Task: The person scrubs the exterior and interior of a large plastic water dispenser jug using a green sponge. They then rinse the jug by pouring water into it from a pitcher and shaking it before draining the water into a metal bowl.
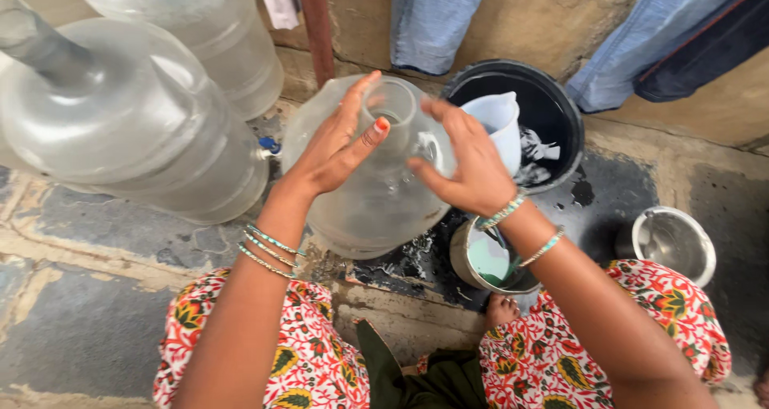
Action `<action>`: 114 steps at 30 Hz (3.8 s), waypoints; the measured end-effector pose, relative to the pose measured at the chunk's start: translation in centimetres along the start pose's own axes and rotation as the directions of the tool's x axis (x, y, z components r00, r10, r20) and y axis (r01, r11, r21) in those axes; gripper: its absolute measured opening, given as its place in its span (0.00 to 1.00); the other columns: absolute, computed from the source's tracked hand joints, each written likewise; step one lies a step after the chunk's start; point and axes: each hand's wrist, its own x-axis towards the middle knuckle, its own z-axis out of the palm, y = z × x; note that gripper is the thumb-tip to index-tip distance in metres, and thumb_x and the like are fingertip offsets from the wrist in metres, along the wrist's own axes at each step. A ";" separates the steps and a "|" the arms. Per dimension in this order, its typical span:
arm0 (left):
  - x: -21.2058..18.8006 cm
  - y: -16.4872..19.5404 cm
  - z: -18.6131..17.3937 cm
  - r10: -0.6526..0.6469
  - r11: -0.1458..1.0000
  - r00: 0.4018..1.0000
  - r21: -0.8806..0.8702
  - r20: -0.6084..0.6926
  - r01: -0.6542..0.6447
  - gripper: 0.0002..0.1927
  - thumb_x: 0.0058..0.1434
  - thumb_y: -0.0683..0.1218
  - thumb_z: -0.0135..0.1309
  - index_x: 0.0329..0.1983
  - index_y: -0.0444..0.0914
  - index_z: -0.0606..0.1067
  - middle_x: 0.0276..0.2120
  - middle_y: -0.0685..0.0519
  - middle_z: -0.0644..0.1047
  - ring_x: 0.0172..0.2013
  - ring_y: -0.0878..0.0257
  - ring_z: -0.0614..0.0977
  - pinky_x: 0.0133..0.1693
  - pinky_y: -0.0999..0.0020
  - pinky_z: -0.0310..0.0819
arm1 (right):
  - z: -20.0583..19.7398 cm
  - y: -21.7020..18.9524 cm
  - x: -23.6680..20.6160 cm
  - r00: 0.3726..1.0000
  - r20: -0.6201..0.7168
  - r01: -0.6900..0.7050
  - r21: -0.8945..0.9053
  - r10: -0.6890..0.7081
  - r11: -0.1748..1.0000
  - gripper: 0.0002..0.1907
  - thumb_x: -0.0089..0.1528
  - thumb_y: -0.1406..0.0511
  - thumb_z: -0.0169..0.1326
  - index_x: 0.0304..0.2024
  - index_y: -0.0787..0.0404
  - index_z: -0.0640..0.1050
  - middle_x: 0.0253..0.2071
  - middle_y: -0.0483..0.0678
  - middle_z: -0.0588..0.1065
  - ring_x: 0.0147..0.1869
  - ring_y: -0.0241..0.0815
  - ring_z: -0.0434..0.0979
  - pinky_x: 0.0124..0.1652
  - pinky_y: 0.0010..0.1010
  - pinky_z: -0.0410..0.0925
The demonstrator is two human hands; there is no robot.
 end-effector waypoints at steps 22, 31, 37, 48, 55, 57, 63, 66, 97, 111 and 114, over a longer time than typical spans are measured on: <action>-4.4 1.8 -14.6 -0.318 0.814 0.876 -0.578 -0.362 0.057 0.58 0.53 0.75 0.54 0.75 0.34 0.57 0.68 0.46 0.70 0.67 0.55 0.72 0.63 0.57 0.67 | -22.5 7.6 3.2 0.717 -0.536 0.118 0.723 0.446 0.680 0.11 0.64 0.61 0.61 0.44 0.57 0.74 0.33 0.42 0.72 0.34 0.39 0.72 0.35 0.34 0.70; 2.7 3.1 -13.0 -0.294 0.901 0.799 0.128 -0.525 0.415 0.40 0.49 0.66 0.67 0.56 0.32 0.78 0.47 0.42 0.82 0.46 0.54 0.84 0.50 0.60 0.76 | -10.2 18.4 -10.0 0.248 0.064 -0.952 0.199 0.967 0.231 0.40 0.65 0.36 0.39 0.43 0.66 0.75 0.23 0.54 0.72 0.22 0.45 0.71 0.24 0.37 0.64; 3.8 -1.1 -13.0 -0.535 0.727 0.661 0.112 -0.526 0.677 0.41 0.52 0.63 0.72 0.55 0.27 0.74 0.45 0.40 0.79 0.44 0.53 0.82 0.46 0.57 0.74 | -6.9 19.8 -11.1 0.288 0.218 -0.937 0.266 0.932 0.227 0.44 0.66 0.37 0.34 0.26 0.70 0.77 0.17 0.53 0.70 0.18 0.45 0.66 0.21 0.36 0.60; -0.8 8.6 -12.7 0.210 0.885 0.878 -0.299 -0.430 -0.358 0.40 0.52 0.59 0.74 0.62 0.39 0.71 0.54 0.58 0.79 0.56 0.69 0.80 0.61 0.72 0.74 | -11.6 18.1 -10.5 0.647 0.134 -0.331 0.936 0.751 0.119 0.31 0.66 0.54 0.37 0.67 0.62 0.68 0.68 0.55 0.69 0.69 0.52 0.70 0.62 0.45 0.69; -0.4 5.3 -12.5 0.018 0.997 0.859 0.072 -0.512 0.022 0.29 0.57 0.54 0.70 0.56 0.32 0.77 0.46 0.51 0.81 0.45 0.66 0.81 0.52 0.69 0.75 | -6.9 21.1 -12.2 0.261 0.291 -0.778 0.627 0.921 0.022 0.27 0.69 0.48 0.35 0.57 0.58 0.71 0.44 0.54 0.78 0.37 0.45 0.75 0.26 0.32 0.64; 0.0 3.2 -12.6 -0.138 0.988 0.851 -0.013 -0.507 0.153 0.27 0.54 0.54 0.69 0.51 0.33 0.79 0.42 0.51 0.82 0.40 0.66 0.81 0.45 0.69 0.77 | -6.1 22.4 -12.7 0.218 0.382 -0.831 0.555 0.898 -0.035 0.30 0.68 0.47 0.31 0.51 0.62 0.72 0.38 0.59 0.79 0.28 0.43 0.71 0.22 0.30 0.60; -0.4 -0.4 -12.2 -0.400 0.916 0.754 -0.224 -0.520 0.332 0.25 0.52 0.52 0.67 0.49 0.32 0.80 0.40 0.50 0.83 0.37 0.63 0.83 0.41 0.67 0.77 | -6.0 24.2 -12.3 0.234 0.308 -0.848 0.528 0.922 0.039 0.32 0.69 0.47 0.32 0.47 0.68 0.72 0.31 0.60 0.76 0.24 0.45 0.69 0.20 0.33 0.57; -1.7 0.7 -12.9 -0.153 0.969 0.851 -0.245 -0.502 0.029 0.28 0.56 0.50 0.67 0.56 0.30 0.76 0.45 0.49 0.81 0.44 0.62 0.82 0.49 0.67 0.77 | -7.5 22.7 -11.4 0.445 0.099 -0.666 0.701 0.890 0.255 0.24 0.70 0.48 0.35 0.50 0.60 0.70 0.36 0.55 0.74 0.31 0.44 0.72 0.27 0.35 0.62; 0.4 -3.8 -7.8 -0.321 0.937 0.876 -0.256 -0.360 0.238 0.20 0.59 0.49 0.68 0.48 0.32 0.79 0.39 0.52 0.82 0.35 0.68 0.81 0.39 0.72 0.76 | -10.2 27.6 -14.8 0.275 -0.006 -0.958 -0.089 0.961 0.273 0.42 0.60 0.70 0.56 0.75 0.56 0.58 0.18 0.53 0.68 0.16 0.43 0.63 0.16 0.37 0.55; 1.1 -4.0 -7.3 -0.498 0.867 0.775 -0.227 -0.389 0.444 0.27 0.53 0.54 0.66 0.48 0.30 0.78 0.37 0.47 0.82 0.32 0.62 0.83 0.35 0.66 0.78 | -10.6 25.7 -14.0 0.233 0.035 -0.944 -0.233 0.972 0.235 0.45 0.56 0.67 0.62 0.73 0.57 0.59 0.19 0.52 0.69 0.17 0.42 0.65 0.17 0.35 0.59; 1.2 -3.8 -7.1 -0.503 0.864 0.762 -0.226 -0.409 0.449 0.27 0.52 0.54 0.66 0.48 0.31 0.78 0.37 0.47 0.83 0.32 0.62 0.84 0.36 0.67 0.79 | -10.7 25.4 -13.9 0.248 0.038 -0.946 -0.207 0.968 0.251 0.45 0.56 0.68 0.61 0.74 0.58 0.59 0.19 0.51 0.69 0.17 0.42 0.65 0.17 0.36 0.58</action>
